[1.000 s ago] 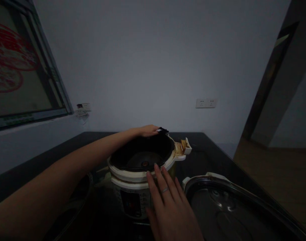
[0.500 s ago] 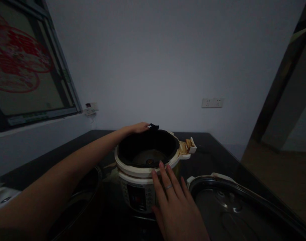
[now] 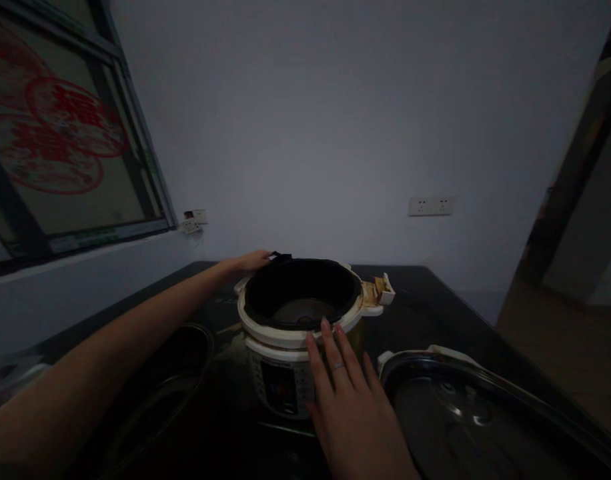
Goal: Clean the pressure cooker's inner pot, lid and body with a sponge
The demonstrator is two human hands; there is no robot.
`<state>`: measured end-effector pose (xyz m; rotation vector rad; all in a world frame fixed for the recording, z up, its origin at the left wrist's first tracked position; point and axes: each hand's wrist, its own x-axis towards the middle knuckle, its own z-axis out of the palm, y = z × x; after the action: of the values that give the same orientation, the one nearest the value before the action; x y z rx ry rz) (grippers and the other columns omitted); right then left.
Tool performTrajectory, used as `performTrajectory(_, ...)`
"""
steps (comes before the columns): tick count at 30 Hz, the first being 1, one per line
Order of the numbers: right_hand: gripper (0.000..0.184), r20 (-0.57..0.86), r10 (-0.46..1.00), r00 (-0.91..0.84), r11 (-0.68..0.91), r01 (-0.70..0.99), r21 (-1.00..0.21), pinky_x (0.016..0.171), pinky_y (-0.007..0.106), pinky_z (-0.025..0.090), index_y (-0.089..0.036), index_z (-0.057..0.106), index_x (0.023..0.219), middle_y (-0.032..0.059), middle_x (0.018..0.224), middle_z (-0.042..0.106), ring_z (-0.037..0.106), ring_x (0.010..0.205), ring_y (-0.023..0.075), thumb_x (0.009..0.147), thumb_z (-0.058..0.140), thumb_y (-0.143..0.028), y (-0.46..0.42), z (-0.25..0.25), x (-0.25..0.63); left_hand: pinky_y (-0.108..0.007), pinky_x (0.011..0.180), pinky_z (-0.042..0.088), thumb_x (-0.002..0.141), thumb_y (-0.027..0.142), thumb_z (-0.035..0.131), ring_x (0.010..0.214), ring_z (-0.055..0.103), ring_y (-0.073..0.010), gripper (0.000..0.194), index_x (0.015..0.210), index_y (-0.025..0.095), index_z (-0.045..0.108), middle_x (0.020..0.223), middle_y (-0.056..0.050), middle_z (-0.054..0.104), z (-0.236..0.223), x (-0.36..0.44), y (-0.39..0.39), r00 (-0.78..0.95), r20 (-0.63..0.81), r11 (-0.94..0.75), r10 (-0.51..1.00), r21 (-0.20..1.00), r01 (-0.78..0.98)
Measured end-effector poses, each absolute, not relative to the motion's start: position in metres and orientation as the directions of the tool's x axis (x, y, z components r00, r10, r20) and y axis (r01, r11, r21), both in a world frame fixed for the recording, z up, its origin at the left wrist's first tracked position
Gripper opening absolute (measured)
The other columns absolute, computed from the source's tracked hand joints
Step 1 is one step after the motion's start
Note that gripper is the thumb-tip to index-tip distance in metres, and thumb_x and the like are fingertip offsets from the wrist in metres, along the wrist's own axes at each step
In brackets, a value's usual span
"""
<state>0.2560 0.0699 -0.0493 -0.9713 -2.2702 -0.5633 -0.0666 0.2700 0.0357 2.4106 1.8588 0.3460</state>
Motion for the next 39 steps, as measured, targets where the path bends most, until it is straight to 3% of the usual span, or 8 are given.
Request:
performTrajectory(5,0.063,0.682,0.475,-0.556,0.622,0.761,0.187,0.081,0.056,0.055,-0.010,0.049,0.136,0.0214,0.145,0.035,0.047,0.127,0.0385,0.073,0.047,-0.007,0.070,-0.053,0.253,-0.029,0.085,0.047,0.080,0.025,0.037,0.096,0.063,-0.0211,0.045,0.116,0.013,0.062,0.105,-0.005,0.072,0.030,-0.085,0.237,0.215,0.153,-0.243,0.965,0.197,0.950)
performTrajectory(11,0.065,0.676,0.424,-0.602,0.662,0.716,0.223,0.081,0.053,0.056,-0.010,0.039,0.142,0.0212,0.150,0.029,0.043,0.131,0.0387,0.078,0.048,-0.014,0.077,-0.061,0.261,-0.026,0.079,0.047,0.080,0.028,0.043,0.085,0.064,-0.0201,0.037,0.106,0.015,0.066,0.096,-0.006,0.073,0.039,-0.086,0.209,0.205,0.150,-0.230,0.967,0.175,0.957)
performTrajectory(18,0.066,0.671,0.412,-0.616,0.677,0.700,0.227,0.082,0.052,0.056,-0.009,0.034,0.144,0.0222,0.152,0.026,0.041,0.132,0.0394,0.080,0.047,-0.015,0.080,-0.063,0.263,-0.027,0.080,0.046,0.079,0.030,0.044,0.085,0.062,-0.0209,0.029,0.093,0.017,0.067,0.089,-0.005,0.072,0.035,-0.082,0.164,0.098,0.269,-0.164,0.958,0.232,0.959)
performTrajectory(24,0.054,0.671,0.462,-0.580,0.671,0.724,0.164,0.087,0.054,0.052,-0.010,0.045,0.139,0.0200,0.150,0.033,0.040,0.133,0.0379,0.085,0.041,-0.016,0.073,-0.057,0.260,-0.028,0.073,0.047,0.081,0.034,0.044,0.081,0.061,-0.0216,0.030,0.089,0.014,0.065,0.083,-0.005,0.070,0.042,-0.082,0.137,-0.147,0.355,-0.011,0.923,0.408,0.913)
performTrajectory(28,0.054,0.627,0.506,-0.592,0.672,0.726,0.143,0.091,0.054,0.049,-0.008,0.044,0.139,0.0201,0.151,0.031,0.034,0.136,0.0378,0.086,0.043,-0.016,0.071,-0.054,0.260,-0.028,0.069,0.049,0.085,0.038,0.040,0.079,0.063,-0.0214,0.037,0.099,0.012,0.064,0.082,-0.005,0.070,0.056,-0.085,0.113,-0.298,0.354,0.064,0.886,0.545,0.836)
performTrajectory(32,0.053,0.601,0.534,-0.595,0.662,0.736,0.141,0.095,0.054,0.047,-0.009,0.041,0.141,0.0194,0.152,0.029,0.031,0.139,0.0367,0.089,0.044,-0.018,0.070,-0.053,0.260,-0.032,0.077,0.051,0.086,0.031,0.046,0.085,0.066,-0.0223,0.035,0.109,0.009,0.061,0.089,-0.008,0.071,0.050,-0.064,0.083,-0.457,0.245,-0.006,0.855,0.886,0.464)
performTrajectory(37,0.053,0.607,0.526,-0.596,0.671,0.729,0.135,0.096,0.054,0.046,-0.007,0.036,0.143,0.0209,0.154,0.025,0.025,0.141,0.0360,0.092,0.039,-0.020,0.070,-0.053,0.260,-0.039,0.087,0.050,0.089,0.032,0.044,0.097,0.066,-0.0255,0.038,0.113,0.009,0.061,0.105,-0.015,0.070,0.002,-0.001,0.060,-0.384,0.163,-0.055,0.909,0.960,0.276)
performTrajectory(39,0.052,0.616,0.513,-0.597,0.669,0.728,0.148,0.095,0.054,0.046,-0.006,0.037,0.143,0.0217,0.153,0.027,0.026,0.141,0.0360,0.092,0.039,-0.020,0.070,-0.053,0.261,-0.041,0.098,0.044,0.089,0.035,0.044,0.114,0.059,-0.0261,0.042,0.122,0.013,0.056,0.123,-0.014,0.065,-0.019,0.025,0.057,-0.355,0.240,-0.193,0.903,0.967,0.165)
